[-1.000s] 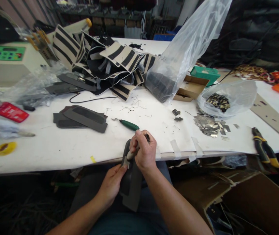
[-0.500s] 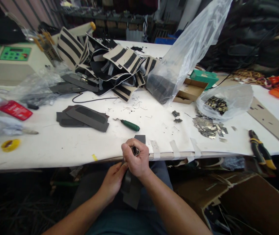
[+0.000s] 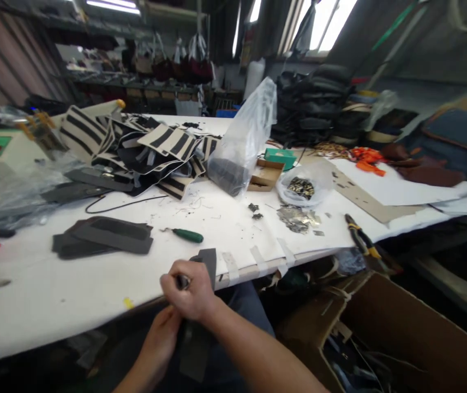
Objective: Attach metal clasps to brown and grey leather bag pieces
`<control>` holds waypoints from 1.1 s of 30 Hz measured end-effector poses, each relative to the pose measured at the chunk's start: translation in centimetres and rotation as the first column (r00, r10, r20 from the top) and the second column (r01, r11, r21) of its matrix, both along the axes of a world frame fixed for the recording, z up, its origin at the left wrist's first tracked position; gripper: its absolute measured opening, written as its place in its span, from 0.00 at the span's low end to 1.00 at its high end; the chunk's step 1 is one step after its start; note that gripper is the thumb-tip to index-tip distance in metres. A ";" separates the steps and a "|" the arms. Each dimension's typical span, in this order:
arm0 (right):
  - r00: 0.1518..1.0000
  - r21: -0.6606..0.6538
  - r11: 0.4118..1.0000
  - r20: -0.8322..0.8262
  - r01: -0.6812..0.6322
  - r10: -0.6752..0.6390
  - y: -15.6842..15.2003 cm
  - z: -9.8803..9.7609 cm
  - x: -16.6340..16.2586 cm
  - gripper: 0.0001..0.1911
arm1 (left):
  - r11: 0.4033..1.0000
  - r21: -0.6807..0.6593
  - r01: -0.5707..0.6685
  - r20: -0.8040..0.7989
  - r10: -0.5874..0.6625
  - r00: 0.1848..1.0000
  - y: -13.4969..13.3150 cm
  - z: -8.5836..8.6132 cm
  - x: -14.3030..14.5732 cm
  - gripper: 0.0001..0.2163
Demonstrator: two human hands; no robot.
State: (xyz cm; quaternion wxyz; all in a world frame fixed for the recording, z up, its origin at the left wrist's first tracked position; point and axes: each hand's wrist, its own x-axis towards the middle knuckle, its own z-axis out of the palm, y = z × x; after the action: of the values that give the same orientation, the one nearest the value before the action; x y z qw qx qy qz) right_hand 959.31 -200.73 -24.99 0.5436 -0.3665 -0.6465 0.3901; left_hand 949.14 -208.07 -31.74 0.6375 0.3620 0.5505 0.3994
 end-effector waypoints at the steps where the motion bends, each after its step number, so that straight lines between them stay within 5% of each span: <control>1: 0.999 0.003 1.000 0.045 0.008 -0.008 -0.1 0.0 -0.1 0.14 | 1.000 0.000 0.011 -0.018 -0.011 1.000 -0.1 -0.1 -0.2 0.28; 5: 0.952 0.055 0.998 0.299 0.044 -0.059 0.5 0.3 1.1 0.13 | 0.980 0.018 0.200 -0.113 -0.197 0.974 -0.2 0.4 -1.5 0.27; 11: 0.716 0.120 0.969 0.655 0.215 -0.240 4.3 1.5 8.0 0.15 | 0.844 0.005 0.537 -0.234 -0.521 0.821 -0.7 2.9 -2.6 0.28; 17: 0.723 0.117 0.882 0.530 0.456 -0.444 2.4 0.0 18.2 0.12 | 0.769 0.044 0.638 -0.628 -0.475 0.616 0.4 5.5 -4.3 0.22; 22: 0.594 -0.066 0.639 0.453 0.766 -0.665 -3.4 -4.7 26.2 0.15 | 0.840 0.005 0.543 -0.691 -0.390 0.609 2.1 6.6 -4.9 0.22; 27: 0.620 -0.302 0.541 0.354 0.785 -0.700 -5.2 -8.6 27.0 0.21 | 0.828 -0.012 0.561 -0.642 -0.437 0.630 4.9 6.7 -3.2 0.24; 33: 0.749 -0.530 0.579 0.178 0.620 -0.638 -5.2 -8.2 26.3 0.22 | 0.800 -0.010 0.600 -0.613 -0.479 0.628 7.0 6.3 -2.3 0.23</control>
State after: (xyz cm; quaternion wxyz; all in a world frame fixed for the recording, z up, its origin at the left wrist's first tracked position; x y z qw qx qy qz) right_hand 985.61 -205.95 -33.22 0.5243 -0.7068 -0.3223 0.3486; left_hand 946.80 -201.03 -25.49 0.4862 0.6762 0.5427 0.1088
